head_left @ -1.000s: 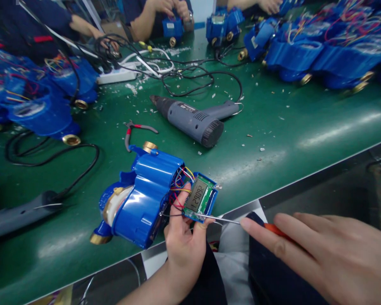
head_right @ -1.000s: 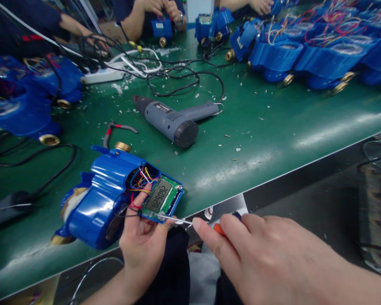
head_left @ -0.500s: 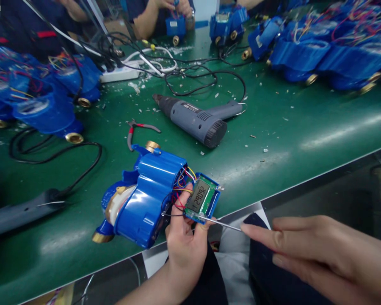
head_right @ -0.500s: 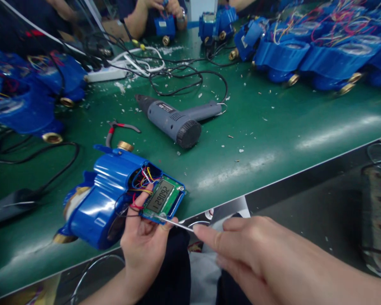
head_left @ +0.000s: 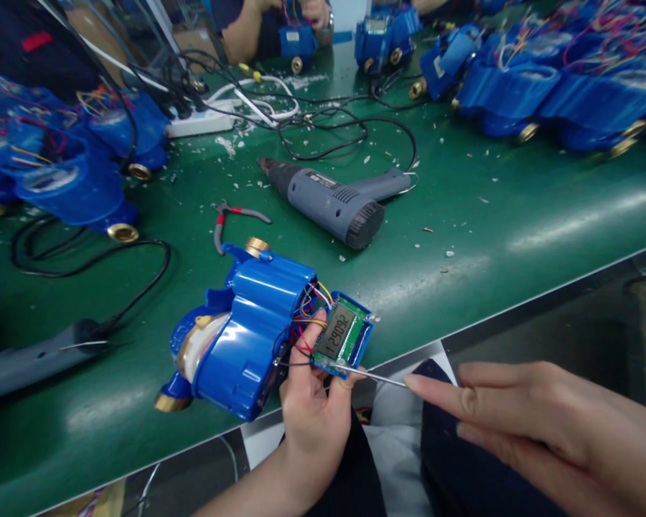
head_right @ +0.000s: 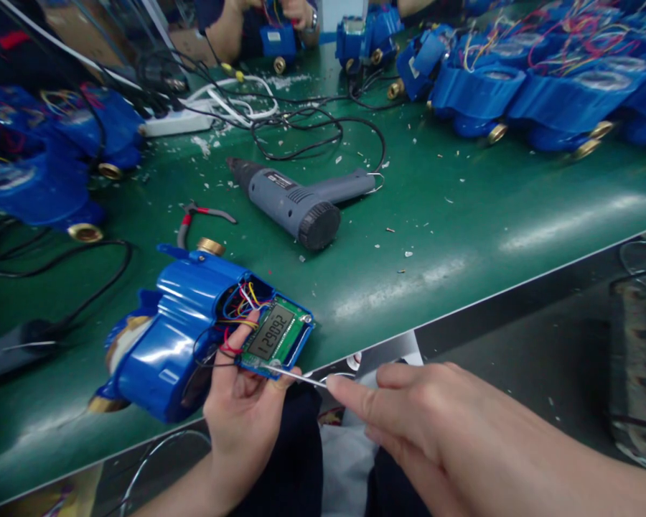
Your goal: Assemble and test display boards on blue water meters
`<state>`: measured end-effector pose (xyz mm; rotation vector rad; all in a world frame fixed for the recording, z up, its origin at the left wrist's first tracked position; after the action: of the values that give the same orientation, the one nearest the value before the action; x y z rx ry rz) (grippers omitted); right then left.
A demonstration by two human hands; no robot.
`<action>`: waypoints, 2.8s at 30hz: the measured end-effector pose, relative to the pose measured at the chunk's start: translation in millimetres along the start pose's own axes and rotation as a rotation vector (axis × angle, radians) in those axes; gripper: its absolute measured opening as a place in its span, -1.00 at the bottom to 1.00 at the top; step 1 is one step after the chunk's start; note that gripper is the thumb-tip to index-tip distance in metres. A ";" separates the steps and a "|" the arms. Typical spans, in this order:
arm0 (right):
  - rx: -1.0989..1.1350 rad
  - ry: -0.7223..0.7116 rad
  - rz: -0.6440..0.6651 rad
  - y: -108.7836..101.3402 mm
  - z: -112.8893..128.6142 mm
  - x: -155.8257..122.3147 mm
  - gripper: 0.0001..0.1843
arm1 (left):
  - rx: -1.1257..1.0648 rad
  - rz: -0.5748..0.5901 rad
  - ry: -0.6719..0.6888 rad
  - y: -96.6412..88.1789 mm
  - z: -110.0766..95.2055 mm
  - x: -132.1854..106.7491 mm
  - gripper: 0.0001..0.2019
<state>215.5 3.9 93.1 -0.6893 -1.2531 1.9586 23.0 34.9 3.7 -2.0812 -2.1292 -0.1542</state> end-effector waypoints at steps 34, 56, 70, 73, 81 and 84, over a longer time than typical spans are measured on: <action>0.177 0.032 -0.204 58.2 15.4 -3.6 -0.45 | 0.067 -0.030 -0.025 -1.9 -5.0 -0.4 -0.40; 0.266 0.042 -0.357 79.0 17.3 -2.7 -0.49 | 0.153 -0.133 -0.025 -3.0 -8.5 -0.4 -0.47; 0.539 0.047 -0.398 97.6 19.7 1.3 -0.50 | 0.111 -0.137 0.004 -4.4 -9.8 0.6 -0.34; 0.813 0.053 -0.308 104.7 15.4 5.8 -0.58 | 0.070 -0.159 0.035 -3.9 -11.6 2.5 -0.31; 0.491 0.033 -0.471 96.8 20.2 2.0 -0.49 | 0.067 -0.146 0.064 -0.9 -15.1 4.4 -0.31; 0.774 0.016 -0.440 98.8 17.5 7.2 -0.52 | 0.054 -0.160 0.066 -0.9 -16.8 5.0 -0.32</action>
<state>171.3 -28.2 8.7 -0.0275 -0.4848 1.8392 22.7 36.7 21.1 -1.8496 -2.2335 -0.1799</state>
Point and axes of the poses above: each hand's wrist, its own x-axis towards the middle knuckle, its own y-axis out of the palm, z = x × y, the point moved 5 cm from there along x, towards the middle knuckle, and after that the axes turned 10 degrees about z, right-handed, at the moved point
